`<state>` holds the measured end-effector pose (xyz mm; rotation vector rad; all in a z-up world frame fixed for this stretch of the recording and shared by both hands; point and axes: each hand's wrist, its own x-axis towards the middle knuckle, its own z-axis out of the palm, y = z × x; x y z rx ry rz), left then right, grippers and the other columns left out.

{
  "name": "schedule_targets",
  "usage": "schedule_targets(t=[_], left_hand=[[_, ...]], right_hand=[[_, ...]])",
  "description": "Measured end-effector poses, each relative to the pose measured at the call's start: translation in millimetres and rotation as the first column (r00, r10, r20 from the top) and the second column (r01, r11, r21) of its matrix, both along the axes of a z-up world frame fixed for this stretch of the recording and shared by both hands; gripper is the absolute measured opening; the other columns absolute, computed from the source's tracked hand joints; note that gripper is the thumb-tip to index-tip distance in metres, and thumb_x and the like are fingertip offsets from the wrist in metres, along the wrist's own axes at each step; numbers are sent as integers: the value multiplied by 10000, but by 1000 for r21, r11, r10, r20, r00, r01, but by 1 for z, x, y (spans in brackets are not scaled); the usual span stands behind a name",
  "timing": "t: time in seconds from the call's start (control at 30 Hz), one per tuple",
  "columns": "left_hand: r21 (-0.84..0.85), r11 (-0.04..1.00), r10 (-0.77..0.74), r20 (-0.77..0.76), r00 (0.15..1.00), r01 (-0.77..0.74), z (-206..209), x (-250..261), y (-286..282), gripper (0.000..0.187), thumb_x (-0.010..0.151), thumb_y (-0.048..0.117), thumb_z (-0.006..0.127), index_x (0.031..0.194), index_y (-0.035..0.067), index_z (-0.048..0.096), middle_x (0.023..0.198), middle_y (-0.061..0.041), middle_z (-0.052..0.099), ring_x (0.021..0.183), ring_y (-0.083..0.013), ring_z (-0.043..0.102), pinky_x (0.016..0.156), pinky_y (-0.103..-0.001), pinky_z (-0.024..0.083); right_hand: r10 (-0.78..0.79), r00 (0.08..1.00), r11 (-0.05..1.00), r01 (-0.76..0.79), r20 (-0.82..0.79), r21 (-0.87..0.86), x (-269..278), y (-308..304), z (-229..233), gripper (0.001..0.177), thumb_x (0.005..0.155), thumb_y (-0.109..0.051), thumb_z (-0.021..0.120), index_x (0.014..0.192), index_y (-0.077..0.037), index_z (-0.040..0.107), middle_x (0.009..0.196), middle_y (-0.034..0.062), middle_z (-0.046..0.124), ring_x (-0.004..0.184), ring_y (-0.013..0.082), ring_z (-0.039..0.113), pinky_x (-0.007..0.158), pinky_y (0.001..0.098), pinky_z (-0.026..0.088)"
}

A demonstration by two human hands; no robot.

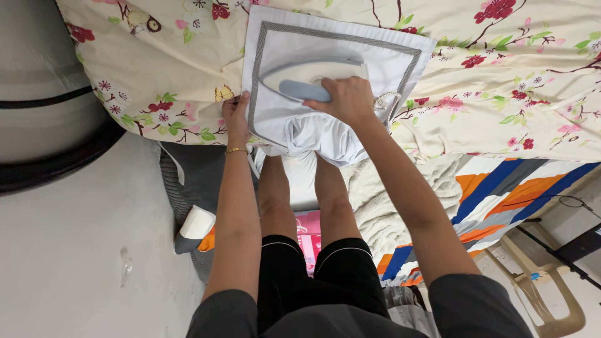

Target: The person irons a white shirt on a bed, smoothing the fabric and using an iron to remove wrinkles. After ironing, the person places the shirt on a hanger and buttons it up.

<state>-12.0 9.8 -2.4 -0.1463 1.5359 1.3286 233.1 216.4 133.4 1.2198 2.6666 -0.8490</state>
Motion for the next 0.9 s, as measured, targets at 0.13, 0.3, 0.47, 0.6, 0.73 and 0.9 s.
schedule_targets(t=[0.13,0.3,0.47,0.6,0.73,0.9], left_hand=[[3,1000,10,4,1000,-10,-1,0,0,266,901,189,797,1037,-18,699,946,-53,736,798,-106,656,738,-260,537],[30,999,12,4,1000,-12,-18,-2,-10,256,938,189,795,1016,-36,701,929,-64,718,785,-111,628,737,-261,515],[32,996,79,40,996,-80,-21,2,-14,251,923,197,796,969,-23,686,893,-48,704,773,-111,632,716,-265,520],[45,997,60,7,998,-60,-20,3,-14,249,925,211,793,961,-13,691,877,-33,693,764,-101,607,704,-252,498],[31,999,39,-69,997,-37,-26,3,-21,244,965,202,808,944,0,673,857,-7,628,783,-91,558,732,-251,482],[42,998,43,-32,999,-41,-22,2,-12,219,924,206,793,927,18,681,840,-6,666,747,-84,574,693,-244,483]], right_hand=[[73,997,996,-70,-41,57,48,-13,1,592,803,-723,763,858,-134,737,597,44,626,561,265,652,584,398,532],[39,996,992,-48,83,114,115,-20,0,595,768,-734,794,783,-144,717,592,46,638,545,257,650,531,380,503],[-14,999,980,6,41,198,93,-35,-4,585,792,-733,793,797,-154,710,617,34,652,554,242,652,560,370,509],[-111,993,970,116,-36,212,21,-40,-8,565,837,-699,777,843,-138,713,667,18,680,545,221,650,580,364,523],[-138,987,957,155,-88,243,-63,-34,-20,590,863,-702,766,814,-117,704,596,33,660,493,232,642,503,360,503],[-174,975,929,210,-140,303,-109,-15,-19,655,842,-750,726,783,-100,676,550,36,641,429,213,621,416,339,466]])
